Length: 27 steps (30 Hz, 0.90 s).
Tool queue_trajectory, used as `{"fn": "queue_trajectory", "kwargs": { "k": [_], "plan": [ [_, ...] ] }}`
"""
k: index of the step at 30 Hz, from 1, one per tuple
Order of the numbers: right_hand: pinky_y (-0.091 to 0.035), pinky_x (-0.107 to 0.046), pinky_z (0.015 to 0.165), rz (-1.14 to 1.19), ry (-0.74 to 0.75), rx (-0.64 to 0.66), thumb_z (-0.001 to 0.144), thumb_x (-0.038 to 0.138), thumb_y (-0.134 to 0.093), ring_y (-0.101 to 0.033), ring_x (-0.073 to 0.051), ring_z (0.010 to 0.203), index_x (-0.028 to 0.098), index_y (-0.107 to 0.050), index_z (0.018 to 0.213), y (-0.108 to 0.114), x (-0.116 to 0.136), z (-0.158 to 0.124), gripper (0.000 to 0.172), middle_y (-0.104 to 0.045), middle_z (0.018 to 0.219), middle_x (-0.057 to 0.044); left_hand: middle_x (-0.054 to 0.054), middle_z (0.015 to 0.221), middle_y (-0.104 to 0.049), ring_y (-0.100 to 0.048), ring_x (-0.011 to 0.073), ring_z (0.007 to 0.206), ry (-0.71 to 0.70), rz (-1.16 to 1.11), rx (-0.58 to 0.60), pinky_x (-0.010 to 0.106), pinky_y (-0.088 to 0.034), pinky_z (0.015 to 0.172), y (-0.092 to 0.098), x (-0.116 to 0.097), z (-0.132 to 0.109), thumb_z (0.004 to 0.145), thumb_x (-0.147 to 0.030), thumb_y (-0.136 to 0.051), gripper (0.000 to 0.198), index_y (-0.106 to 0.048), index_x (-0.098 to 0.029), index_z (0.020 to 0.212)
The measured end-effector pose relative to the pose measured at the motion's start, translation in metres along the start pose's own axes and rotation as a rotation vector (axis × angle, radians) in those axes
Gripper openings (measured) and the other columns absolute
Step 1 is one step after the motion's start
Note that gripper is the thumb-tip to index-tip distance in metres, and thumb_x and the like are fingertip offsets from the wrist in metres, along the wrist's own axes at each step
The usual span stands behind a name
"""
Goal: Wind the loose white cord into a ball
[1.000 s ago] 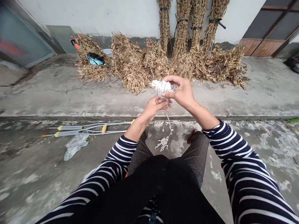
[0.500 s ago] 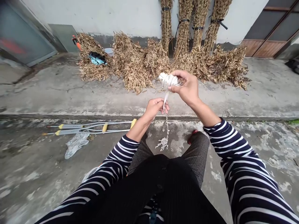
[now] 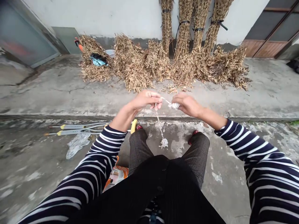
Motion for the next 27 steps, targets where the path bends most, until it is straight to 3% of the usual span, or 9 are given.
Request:
{"fn": "queue_trajectory", "kwargs": {
  "k": [4, 6, 10, 13, 16, 19, 23, 25, 27],
  "plan": [
    [-0.055, -0.042, 0.104, 0.141, -0.029, 0.019, 0.096, 0.059, -0.064, -0.062, -0.018, 0.111, 0.017, -0.068, 0.116, -0.01, 0.015, -0.015, 0.047, -0.066, 0.115, -0.01, 0.01, 0.069, -0.073, -0.068, 0.0111, 0.058, 0.006, 0.077, -0.103, 0.018, -0.041, 0.049, 0.026, 0.001, 0.022, 0.079, -0.019, -0.082, 0.011, -0.078, -0.01, 0.074],
    [-0.057, -0.043, 0.1, 0.205, -0.028, -0.027, 0.088, 0.062, -0.072, -0.063, -0.02, 0.111, 0.023, -0.067, 0.123, -0.005, 0.023, -0.008, 0.053, -0.066, 0.122, -0.009, 0.01, 0.072, -0.075, -0.069, 0.0117, 0.061, 0.029, 0.066, -0.089, 0.017, -0.042, 0.05, 0.025, 0.011, 0.029, 0.08, -0.021, -0.082, 0.012, -0.078, -0.011, 0.076],
    [-0.06, -0.047, 0.095, 0.334, -0.024, -0.156, 0.066, 0.062, -0.088, -0.061, -0.025, 0.121, 0.038, -0.068, 0.123, 0.013, 0.038, 0.018, 0.065, -0.065, 0.132, 0.0, 0.012, 0.082, -0.077, -0.073, 0.0154, 0.07, 0.059, -0.065, 0.039, 0.019, -0.047, 0.052, 0.003, 0.034, 0.029, 0.086, -0.036, -0.078, 0.026, -0.077, -0.01, 0.083],
    [-0.062, -0.045, 0.094, 0.522, -0.078, -0.186, 0.067, 0.059, -0.087, -0.062, -0.024, 0.12, 0.026, -0.073, 0.113, 0.024, 0.047, 0.033, 0.058, -0.068, 0.121, -0.006, 0.014, 0.095, -0.077, -0.075, 0.018, 0.081, 0.041, -0.14, 0.11, 0.021, -0.053, 0.057, -0.012, 0.04, 0.023, 0.087, -0.044, -0.077, 0.035, -0.076, -0.01, 0.092],
    [-0.064, -0.039, 0.083, 0.641, -0.132, -0.158, 0.066, 0.048, -0.092, -0.065, -0.024, 0.113, 0.02, -0.074, 0.109, 0.04, 0.064, 0.041, 0.055, -0.07, 0.11, -0.009, 0.012, 0.102, -0.076, -0.074, 0.0176, 0.091, -0.031, -0.171, -0.022, 0.023, -0.058, 0.065, -0.018, 0.044, 0.024, 0.08, -0.039, -0.083, 0.035, -0.075, -0.011, 0.1],
    [-0.062, -0.027, 0.07, 0.723, -0.142, -0.175, 0.061, 0.03, -0.097, -0.069, -0.018, 0.097, 0.012, -0.073, 0.105, 0.069, 0.084, 0.053, 0.054, -0.071, 0.11, -0.011, 0.01, 0.091, -0.075, -0.073, 0.0164, 0.083, -0.015, -0.206, -0.07, 0.026, -0.06, 0.068, -0.033, 0.065, 0.023, 0.079, -0.045, -0.084, 0.04, -0.073, -0.01, 0.093],
    [-0.054, -0.016, 0.059, 0.775, -0.051, -0.46, 0.063, 0.01, -0.092, -0.067, -0.007, 0.074, 0.008, -0.075, 0.103, 0.115, 0.092, 0.075, 0.043, -0.074, 0.096, -0.004, 0.009, 0.084, -0.074, -0.072, 0.0164, 0.076, 0.122, -0.236, 0.014, 0.03, -0.06, 0.07, -0.059, 0.115, 0.008, 0.077, -0.064, -0.08, 0.055, -0.071, -0.01, 0.085],
    [-0.054, -0.02, 0.057, 0.634, -0.204, -0.586, 0.069, 0.001, -0.083, -0.067, -0.009, 0.066, 0.008, -0.076, 0.095, 0.126, 0.082, 0.076, 0.028, -0.073, 0.085, -0.003, 0.008, 0.082, -0.073, -0.071, 0.0157, 0.075, 0.244, -0.129, 0.081, 0.031, -0.059, 0.073, -0.053, 0.134, -0.001, 0.081, -0.057, -0.079, 0.047, -0.072, -0.011, 0.081],
    [-0.055, -0.022, 0.057, 0.386, -0.382, -0.595, 0.07, -0.006, -0.079, -0.069, -0.013, 0.068, 0.007, -0.077, 0.091, 0.128, 0.073, 0.065, 0.025, -0.074, 0.087, -0.006, 0.006, 0.076, -0.072, -0.069, 0.015, 0.071, 0.369, 0.116, 0.025, 0.032, -0.058, 0.073, -0.019, 0.136, -0.002, 0.087, -0.038, -0.078, 0.03, -0.072, -0.012, 0.075]
  ]
}}
Point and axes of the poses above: each hand's wrist, its own z-axis towards the middle knuckle, its own y-axis out of the back of the hand, x = y × z, the point moved 3 cm from there along z, towards the middle knuckle
